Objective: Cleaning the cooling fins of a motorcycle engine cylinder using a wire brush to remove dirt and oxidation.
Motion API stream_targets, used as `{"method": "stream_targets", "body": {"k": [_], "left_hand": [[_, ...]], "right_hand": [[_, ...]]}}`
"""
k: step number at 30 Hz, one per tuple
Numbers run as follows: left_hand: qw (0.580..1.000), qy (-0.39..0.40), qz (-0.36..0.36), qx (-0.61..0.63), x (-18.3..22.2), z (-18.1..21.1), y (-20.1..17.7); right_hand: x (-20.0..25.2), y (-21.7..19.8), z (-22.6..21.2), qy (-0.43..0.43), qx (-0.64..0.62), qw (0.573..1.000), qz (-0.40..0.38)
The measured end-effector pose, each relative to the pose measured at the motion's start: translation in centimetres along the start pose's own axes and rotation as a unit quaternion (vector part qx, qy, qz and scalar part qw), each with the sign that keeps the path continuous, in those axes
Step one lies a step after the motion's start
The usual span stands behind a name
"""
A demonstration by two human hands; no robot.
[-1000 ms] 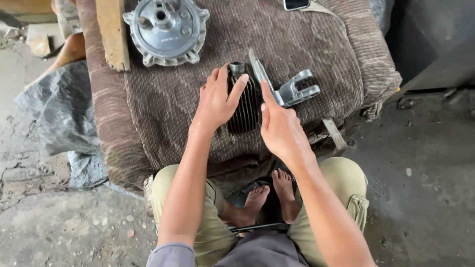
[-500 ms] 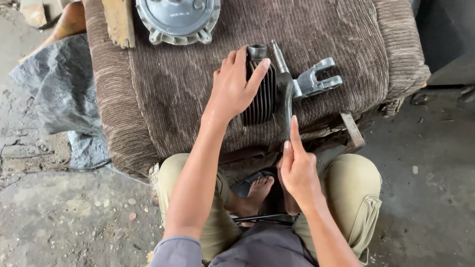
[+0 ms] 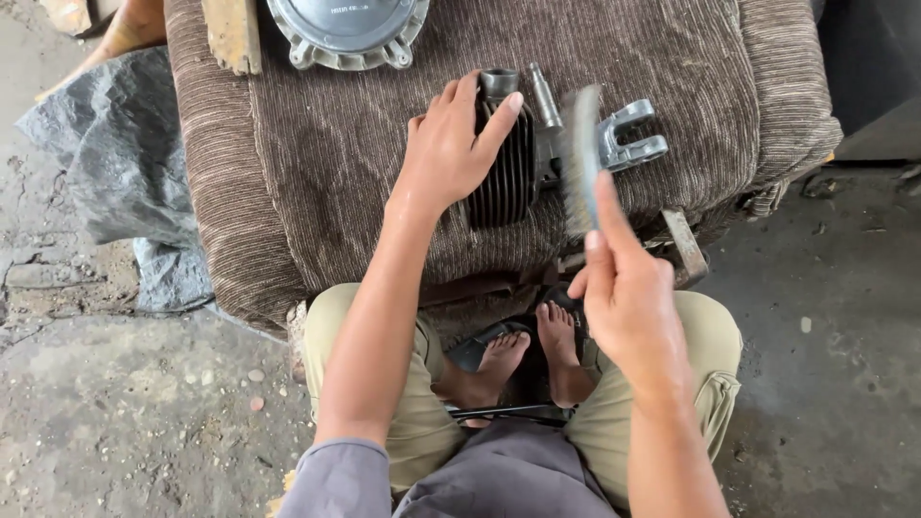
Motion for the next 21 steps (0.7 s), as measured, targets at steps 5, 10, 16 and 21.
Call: {"method": "stream_targets", "body": {"k": [5,10,16,21], "left_hand": [[0.999,0.028,0.035,0.003,0.1,0.5,-0.8],[0.999,0.013,0.031,0.015,0.0,0.2,-0.5],[0.999,0.014,0.031,-0.010,-0.3,-0.2,0.4],[0.999,0.016,0.031,0.011,-0.1,-0.1,0.3]], "right_hand": [[-2.1,1.8,-1.8,-0.084,-0.021,0.996,0.027],[-1.8,5.3,2.4,-0.161,-0.005,0.985,0.063],[1.7,8.1,10.9,-0.176,-0.006,0.982,0.063],[1.8,4.6,5.7,-0.329,-0.063,0.928,0.163]]}}
Point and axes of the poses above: each hand's wrist, its own x-axis away from the middle knuckle, its own y-axis out of the palm, z = x × y, the point moved 10 cm from there along -x, towards the middle knuckle, and after that the axes turned 8 degrees about -x, right-handed, at the moved point
